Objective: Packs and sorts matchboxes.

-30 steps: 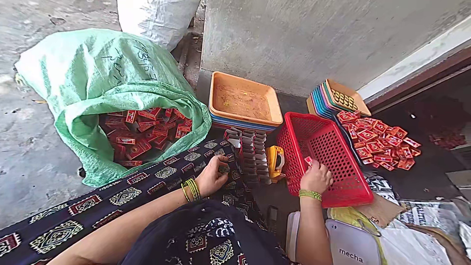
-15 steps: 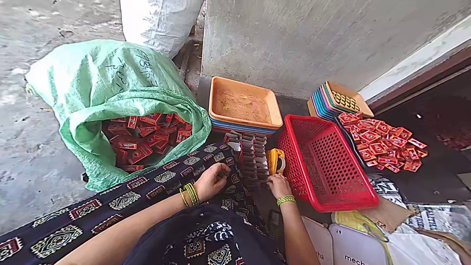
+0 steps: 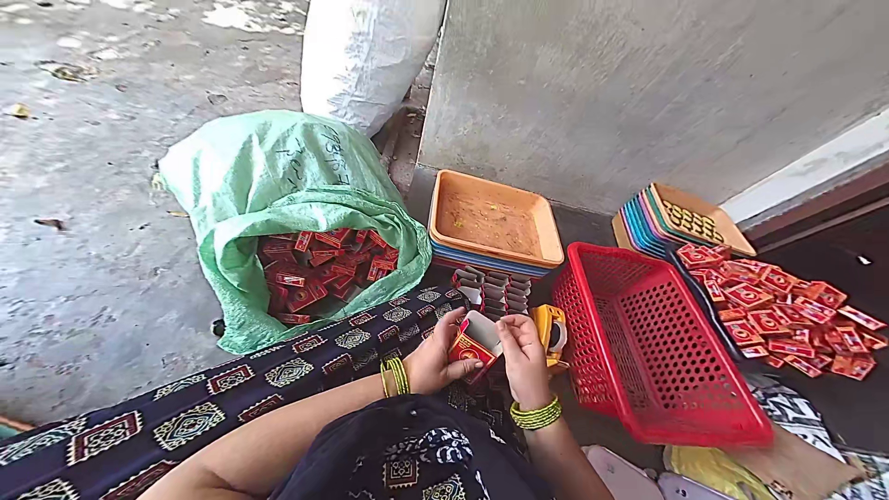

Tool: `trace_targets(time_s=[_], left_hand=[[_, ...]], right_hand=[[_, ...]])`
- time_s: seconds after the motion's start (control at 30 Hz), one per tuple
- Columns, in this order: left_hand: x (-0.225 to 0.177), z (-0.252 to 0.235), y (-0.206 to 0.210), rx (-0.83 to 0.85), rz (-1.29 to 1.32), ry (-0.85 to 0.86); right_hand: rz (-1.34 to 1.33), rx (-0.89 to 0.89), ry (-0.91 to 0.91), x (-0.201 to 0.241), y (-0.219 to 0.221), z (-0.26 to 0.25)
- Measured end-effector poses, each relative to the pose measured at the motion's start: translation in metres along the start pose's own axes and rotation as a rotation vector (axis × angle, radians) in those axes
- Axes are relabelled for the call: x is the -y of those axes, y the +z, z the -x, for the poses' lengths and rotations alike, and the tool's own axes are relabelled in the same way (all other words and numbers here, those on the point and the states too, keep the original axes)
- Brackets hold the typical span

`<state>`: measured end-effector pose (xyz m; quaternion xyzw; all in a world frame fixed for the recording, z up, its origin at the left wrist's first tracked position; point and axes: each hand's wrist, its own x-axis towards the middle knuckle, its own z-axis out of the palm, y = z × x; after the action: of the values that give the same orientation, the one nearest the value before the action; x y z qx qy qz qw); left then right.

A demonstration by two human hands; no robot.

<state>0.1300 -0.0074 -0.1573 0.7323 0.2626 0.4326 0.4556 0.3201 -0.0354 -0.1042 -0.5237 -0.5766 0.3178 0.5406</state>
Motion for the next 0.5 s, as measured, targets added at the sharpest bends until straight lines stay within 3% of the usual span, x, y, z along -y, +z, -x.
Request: trace_targets(time_s=[0.13,0.33,0.43,0.5], left_hand=[[0.000,-0.001,-0.006,-0.198,0.132,0.033],[0.004,0.002,-0.004,-0.151,0.198,0.049],[0.007,0.003,-0.001,-0.088,0.226,0.054],[0.007,0.000,-0.003,-0.083,0.222,0.030]], right_hand=[[-0.171,-0.036,-0.070,-0.013,0.019,0.010],[0.116,0.032,-0.417,-0.037,0.024,0.018],[0.177,-0.006,-0.393,-0.033,0.021,0.016],[-0.069,0.032,-0.289,-0.024,0.020,0.013]])
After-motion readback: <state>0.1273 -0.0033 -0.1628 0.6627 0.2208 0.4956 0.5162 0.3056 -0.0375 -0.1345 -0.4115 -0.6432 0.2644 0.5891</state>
